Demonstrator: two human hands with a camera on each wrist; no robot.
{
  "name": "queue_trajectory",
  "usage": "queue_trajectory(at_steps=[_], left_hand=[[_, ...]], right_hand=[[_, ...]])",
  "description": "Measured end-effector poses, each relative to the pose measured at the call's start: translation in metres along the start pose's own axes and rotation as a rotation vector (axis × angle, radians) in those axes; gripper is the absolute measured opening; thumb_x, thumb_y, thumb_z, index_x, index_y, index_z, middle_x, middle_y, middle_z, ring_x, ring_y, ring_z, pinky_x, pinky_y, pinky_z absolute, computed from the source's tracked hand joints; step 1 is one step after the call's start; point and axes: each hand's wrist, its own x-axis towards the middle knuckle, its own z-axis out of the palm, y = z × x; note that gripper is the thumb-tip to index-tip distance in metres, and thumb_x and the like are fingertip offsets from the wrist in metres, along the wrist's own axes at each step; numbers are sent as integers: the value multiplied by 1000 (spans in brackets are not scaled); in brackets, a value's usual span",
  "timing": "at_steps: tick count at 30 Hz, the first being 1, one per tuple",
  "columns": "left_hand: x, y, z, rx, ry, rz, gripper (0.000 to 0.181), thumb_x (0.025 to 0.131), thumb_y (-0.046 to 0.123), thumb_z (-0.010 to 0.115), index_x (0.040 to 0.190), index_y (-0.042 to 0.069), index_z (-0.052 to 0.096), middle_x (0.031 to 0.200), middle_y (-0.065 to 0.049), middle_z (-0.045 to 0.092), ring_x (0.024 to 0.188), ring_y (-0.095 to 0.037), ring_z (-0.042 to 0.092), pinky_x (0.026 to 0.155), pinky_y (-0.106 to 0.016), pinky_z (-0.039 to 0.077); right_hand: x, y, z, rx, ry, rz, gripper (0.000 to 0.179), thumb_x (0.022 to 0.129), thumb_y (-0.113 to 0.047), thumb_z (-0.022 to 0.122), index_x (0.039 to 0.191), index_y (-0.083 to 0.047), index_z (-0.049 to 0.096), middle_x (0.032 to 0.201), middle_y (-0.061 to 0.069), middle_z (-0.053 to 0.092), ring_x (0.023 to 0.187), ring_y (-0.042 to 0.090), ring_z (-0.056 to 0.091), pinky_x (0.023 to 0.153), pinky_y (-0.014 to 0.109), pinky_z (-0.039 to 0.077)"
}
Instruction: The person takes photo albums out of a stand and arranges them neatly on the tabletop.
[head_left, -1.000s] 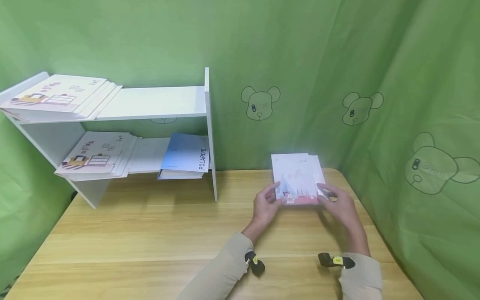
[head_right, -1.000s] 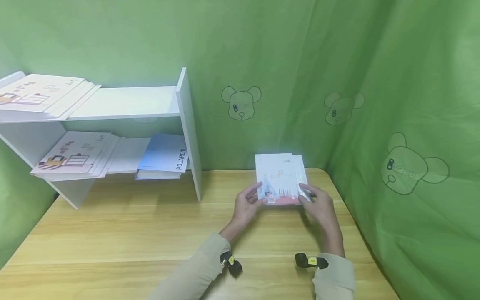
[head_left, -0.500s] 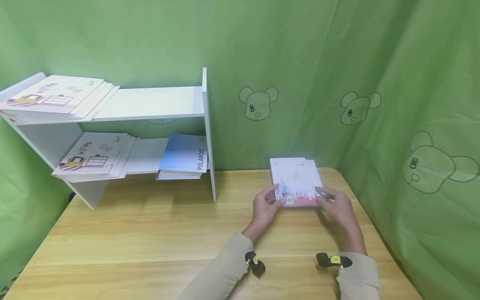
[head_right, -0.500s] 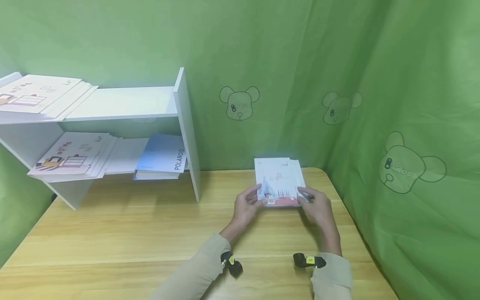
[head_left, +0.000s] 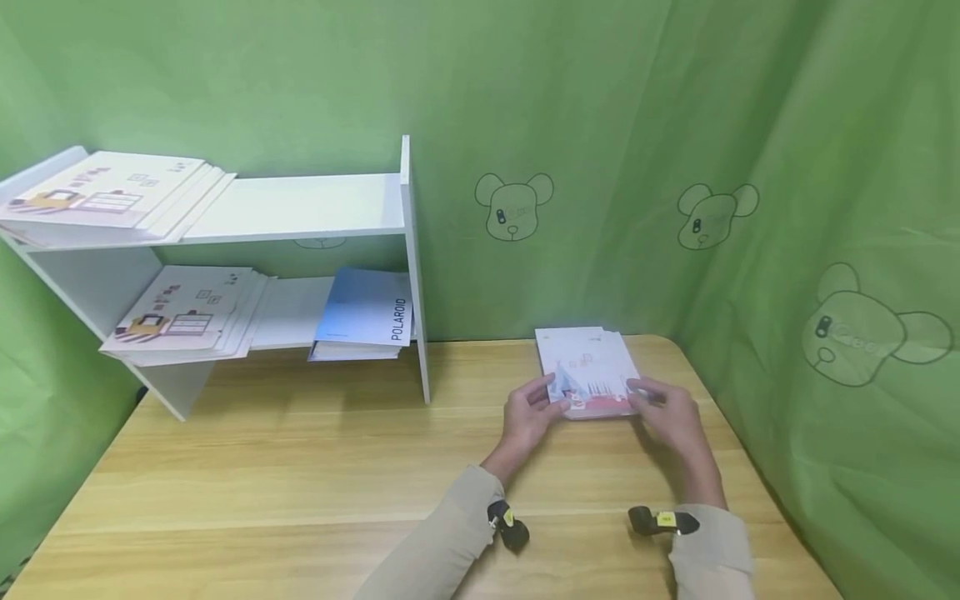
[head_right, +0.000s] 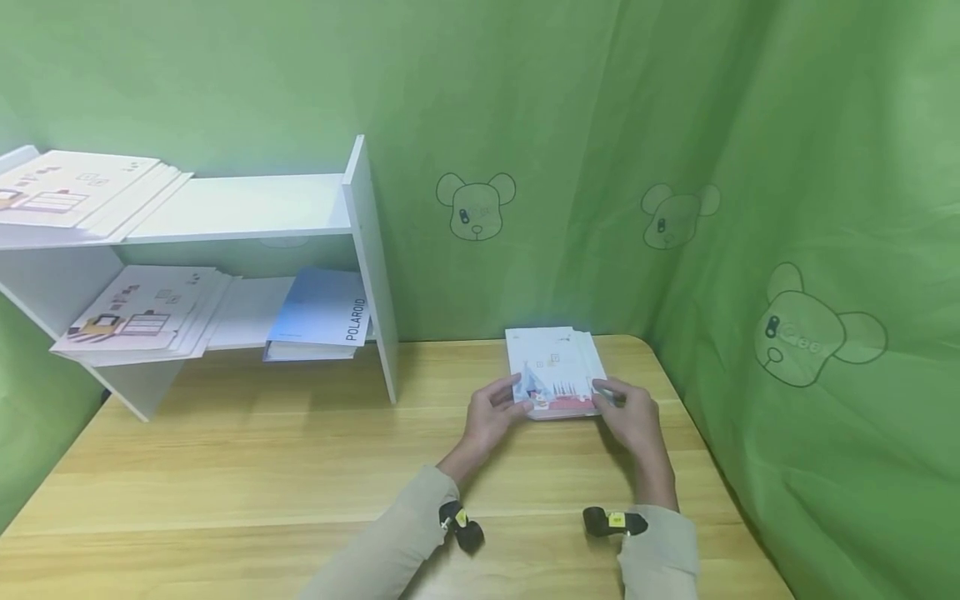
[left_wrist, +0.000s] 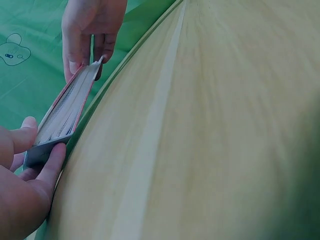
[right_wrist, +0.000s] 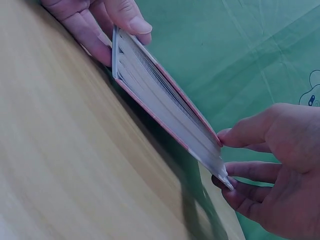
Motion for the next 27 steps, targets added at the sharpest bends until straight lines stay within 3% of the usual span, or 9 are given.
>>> queue_trajectory(at_steps=[12, 17, 27], left_hand=[[-1, 2, 2, 64, 21, 5, 51, 86, 8, 82, 135, 5, 65, 130, -18, 67, 113, -29, 69, 92, -27, 59], [0, 2, 4, 112, 25, 18, 49, 88, 6, 79, 135, 4, 65, 133, -18, 65, 120, -30, 66, 96, -27, 57], [2, 2, 2, 171, -3, 37, 47, 90, 2, 74, 135, 1, 64, 132, -19, 66, 120, -31, 66, 99, -31, 57]], right_hand=[[3, 4, 3, -65, -7, 40, 48, 106, -30, 57, 144, -2, 55, 153, 34, 39, 142, 55, 33, 116, 70, 27], [3, 5, 5, -80, -26, 45, 47, 106, -30, 57, 144, -2, 55, 152, 33, 40, 141, 55, 33, 116, 71, 26], [3, 11, 7, -99, -47, 33, 47, 106, -29, 55, 143, 0, 56, 151, 33, 42, 141, 55, 34, 116, 70, 26]])
